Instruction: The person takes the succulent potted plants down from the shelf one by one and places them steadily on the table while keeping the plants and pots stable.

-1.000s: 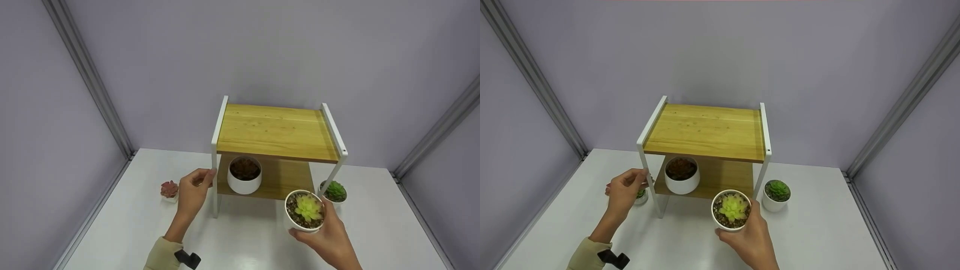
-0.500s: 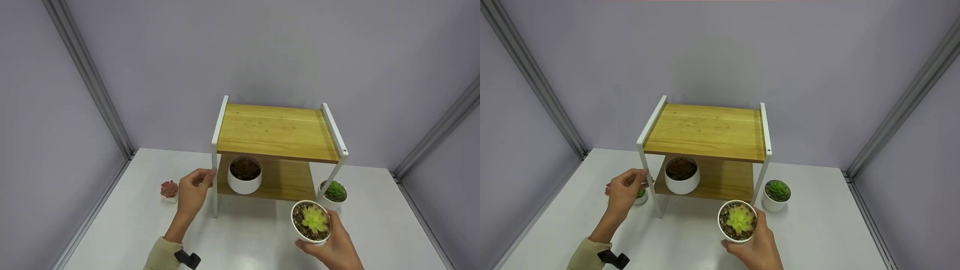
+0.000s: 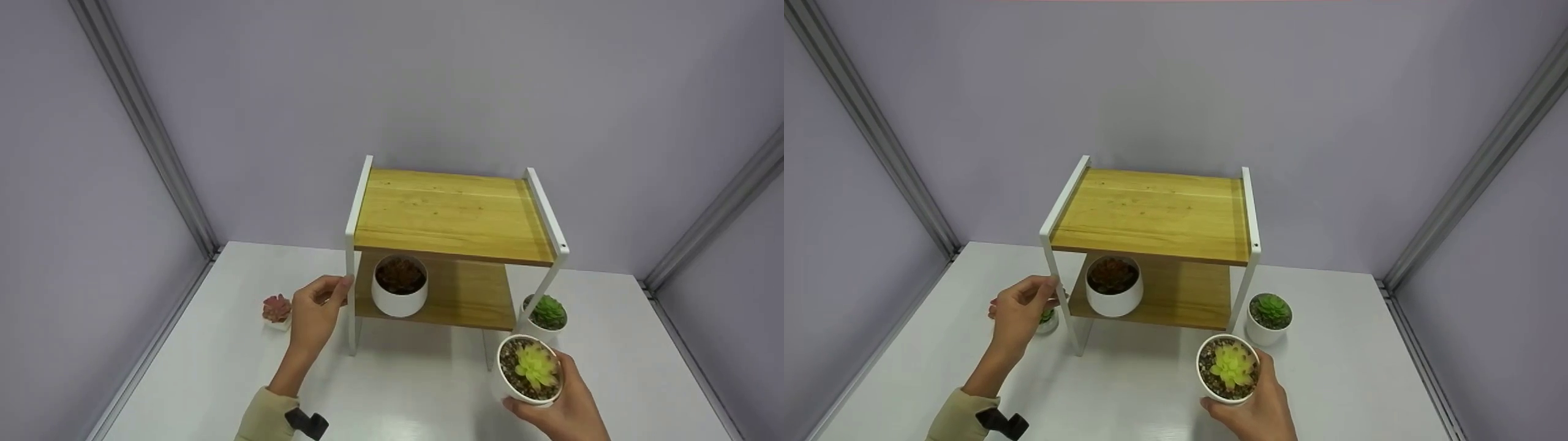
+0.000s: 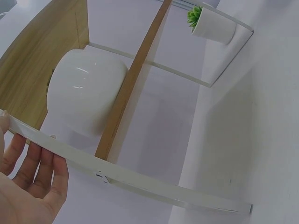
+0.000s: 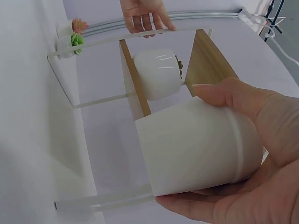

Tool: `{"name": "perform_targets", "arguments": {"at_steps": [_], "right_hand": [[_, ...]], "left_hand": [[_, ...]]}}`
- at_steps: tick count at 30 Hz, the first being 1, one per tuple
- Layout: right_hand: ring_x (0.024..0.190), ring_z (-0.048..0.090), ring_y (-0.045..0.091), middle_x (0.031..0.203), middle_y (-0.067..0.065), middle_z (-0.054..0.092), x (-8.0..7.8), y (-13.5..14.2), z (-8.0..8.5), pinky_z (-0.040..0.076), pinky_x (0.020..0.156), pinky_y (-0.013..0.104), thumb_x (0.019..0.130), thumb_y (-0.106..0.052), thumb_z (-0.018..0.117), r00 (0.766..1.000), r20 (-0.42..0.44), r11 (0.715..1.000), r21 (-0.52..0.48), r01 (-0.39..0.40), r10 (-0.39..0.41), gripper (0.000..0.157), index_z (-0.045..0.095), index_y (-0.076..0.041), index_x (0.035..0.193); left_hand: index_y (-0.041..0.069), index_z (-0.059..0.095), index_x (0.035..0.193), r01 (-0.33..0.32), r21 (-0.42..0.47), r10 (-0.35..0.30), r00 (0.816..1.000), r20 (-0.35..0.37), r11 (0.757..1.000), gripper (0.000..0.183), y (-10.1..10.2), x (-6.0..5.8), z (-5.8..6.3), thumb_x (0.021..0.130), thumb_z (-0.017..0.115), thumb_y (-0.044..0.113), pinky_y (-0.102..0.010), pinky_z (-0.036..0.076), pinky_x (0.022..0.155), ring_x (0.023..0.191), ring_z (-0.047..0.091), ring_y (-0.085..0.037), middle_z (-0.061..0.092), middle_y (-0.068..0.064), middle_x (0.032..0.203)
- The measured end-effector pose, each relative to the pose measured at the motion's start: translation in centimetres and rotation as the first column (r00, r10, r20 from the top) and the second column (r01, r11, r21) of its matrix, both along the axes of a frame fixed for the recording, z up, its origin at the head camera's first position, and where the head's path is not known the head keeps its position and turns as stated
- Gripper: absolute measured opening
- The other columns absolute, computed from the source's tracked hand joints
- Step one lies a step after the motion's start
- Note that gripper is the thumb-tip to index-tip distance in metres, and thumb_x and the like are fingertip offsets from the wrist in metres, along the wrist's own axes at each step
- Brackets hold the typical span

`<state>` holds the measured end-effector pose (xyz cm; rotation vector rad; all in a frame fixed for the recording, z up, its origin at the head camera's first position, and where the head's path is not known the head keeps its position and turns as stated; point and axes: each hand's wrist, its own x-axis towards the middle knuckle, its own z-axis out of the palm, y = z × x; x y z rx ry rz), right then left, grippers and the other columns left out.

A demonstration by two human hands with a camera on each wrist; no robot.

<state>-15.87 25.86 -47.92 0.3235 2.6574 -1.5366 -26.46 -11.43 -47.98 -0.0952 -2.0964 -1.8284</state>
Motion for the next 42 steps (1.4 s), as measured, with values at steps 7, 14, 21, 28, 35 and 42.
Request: {"name": "perform_targets", "arguments": {"at_steps": [7,14,21,28,35,42], "right_hand": [[0.129,0.052,0.035,0.142,0.019,0.048,0.0,0.9,-0.6,0.046,0.106,0.051,0.062,-0.034,0.094,1.0,-0.008,0.999,0.043,0.01,-0.009,0.109,0.03,-0.004,0.145],[0.129,0.052,0.035,0.142,0.018,0.048,-0.2,1.6,-1.2,0.046,0.105,0.049,0.062,-0.033,0.094,1.0,-0.023,0.999,0.054,0.004,-0.003,0.109,0.029,-0.005,0.145],[0.13,0.051,0.035,0.143,0.017,0.047,-0.5,2.3,-1.7,0.045,0.106,0.052,0.062,-0.034,0.094,1.0,-0.02,0.998,0.066,0.016,-0.015,0.11,0.028,-0.006,0.146],[0.132,0.049,0.037,0.145,0.018,0.044,-0.9,2.9,-2.0,0.042,0.109,0.055,0.061,-0.039,0.094,0.999,-0.017,0.997,0.074,0.038,-0.037,0.114,0.026,-0.007,0.147],[0.135,0.045,0.038,0.148,0.02,0.041,-1.5,3.6,-2.3,0.039,0.111,0.057,0.059,-0.043,0.094,0.998,-0.005,0.996,0.064,0.067,-0.067,0.12,0.024,-0.003,0.149],[0.134,0.045,0.041,0.147,0.025,0.04,-2.0,4.8,-3.3,0.038,0.11,0.058,0.063,-0.042,0.092,0.997,-0.002,0.992,0.101,0.071,-0.071,0.119,0.022,0.002,0.149]], "left_hand": [[0.013,0.076,0.094,-0.006,-0.008,0.006,1.0,0.011,1.0,0.028,0.0,0.1,0.0,0.089,0.07,0.041,-0.024,0.059,0.077,0.087,0.071,-0.026,0.074,-0.008,0.094],[0.016,0.076,0.092,-0.013,-0.008,0.013,1.0,0.023,1.0,0.027,0.0,0.1,0.1,0.089,0.071,0.042,-0.023,0.058,0.077,0.088,0.07,-0.032,0.073,-0.014,0.094],[0.012,0.076,0.093,-0.022,-0.02,0.022,1.0,0.021,1.0,0.031,0.0,0.0,0.1,0.089,0.07,0.042,-0.024,0.057,0.076,0.083,0.071,-0.024,0.073,-0.007,0.088],[0.018,0.076,0.091,-0.014,-0.009,0.014,1.0,0.025,1.0,0.027,0.0,-0.1,0.0,0.088,0.071,0.045,-0.026,0.059,0.076,0.084,0.071,-0.02,0.075,-0.005,0.09],[0.017,0.076,0.092,-0.02,-0.011,0.02,1.0,0.021,1.0,0.026,0.0,-0.2,0.0,0.089,0.071,0.043,-0.025,0.059,0.076,0.085,0.072,-0.021,0.075,-0.007,0.092],[0.014,0.076,0.091,-0.014,-0.006,0.014,1.0,0.027,1.0,0.03,0.1,-0.1,0.1,0.088,0.071,0.043,-0.024,0.059,0.076,0.087,0.071,-0.026,0.074,-0.014,0.093]]}}
